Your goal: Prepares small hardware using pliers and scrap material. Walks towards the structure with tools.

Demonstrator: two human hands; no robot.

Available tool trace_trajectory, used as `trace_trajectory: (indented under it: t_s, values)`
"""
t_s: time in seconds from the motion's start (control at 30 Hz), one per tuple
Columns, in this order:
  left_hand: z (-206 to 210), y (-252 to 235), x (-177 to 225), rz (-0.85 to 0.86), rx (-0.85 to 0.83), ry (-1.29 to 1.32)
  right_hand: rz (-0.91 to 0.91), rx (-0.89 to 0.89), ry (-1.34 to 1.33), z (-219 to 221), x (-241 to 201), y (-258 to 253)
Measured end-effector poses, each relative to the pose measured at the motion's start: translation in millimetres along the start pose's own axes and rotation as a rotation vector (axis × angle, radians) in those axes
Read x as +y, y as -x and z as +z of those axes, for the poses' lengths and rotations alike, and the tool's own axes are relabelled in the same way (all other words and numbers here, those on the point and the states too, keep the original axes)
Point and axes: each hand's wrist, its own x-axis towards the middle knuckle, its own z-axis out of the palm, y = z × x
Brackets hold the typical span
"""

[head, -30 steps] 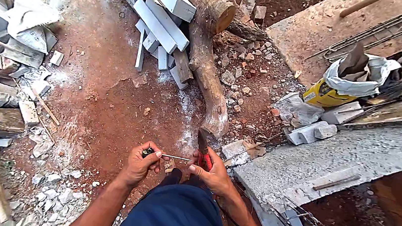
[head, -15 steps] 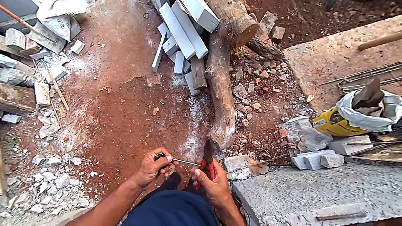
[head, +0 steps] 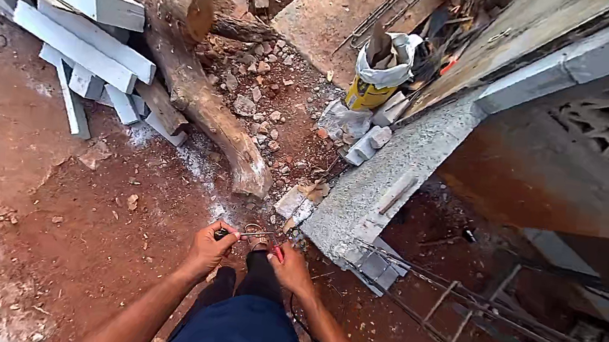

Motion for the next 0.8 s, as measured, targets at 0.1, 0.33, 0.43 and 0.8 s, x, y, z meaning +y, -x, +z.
trace_trajectory:
  t_s: [0.1,0.33,0.43,0.8]
  values:
    - [52,-47,4,-0.033,-0.186,-0.175,0.15,0.011,0.005,5,44,13]
    - [191,-126,-13,-0.147,-0.424,-0.373,0.357,0.062,-0.221,38,116,48]
    - [240,-147,-30,-0.224,-0.425,-0.331,0.439,0.074,-0.321,51,129,58]
    - [310,-184,-80,-0.114,-0.484,-0.734,0.498,0.15,-0.422,74,149,67]
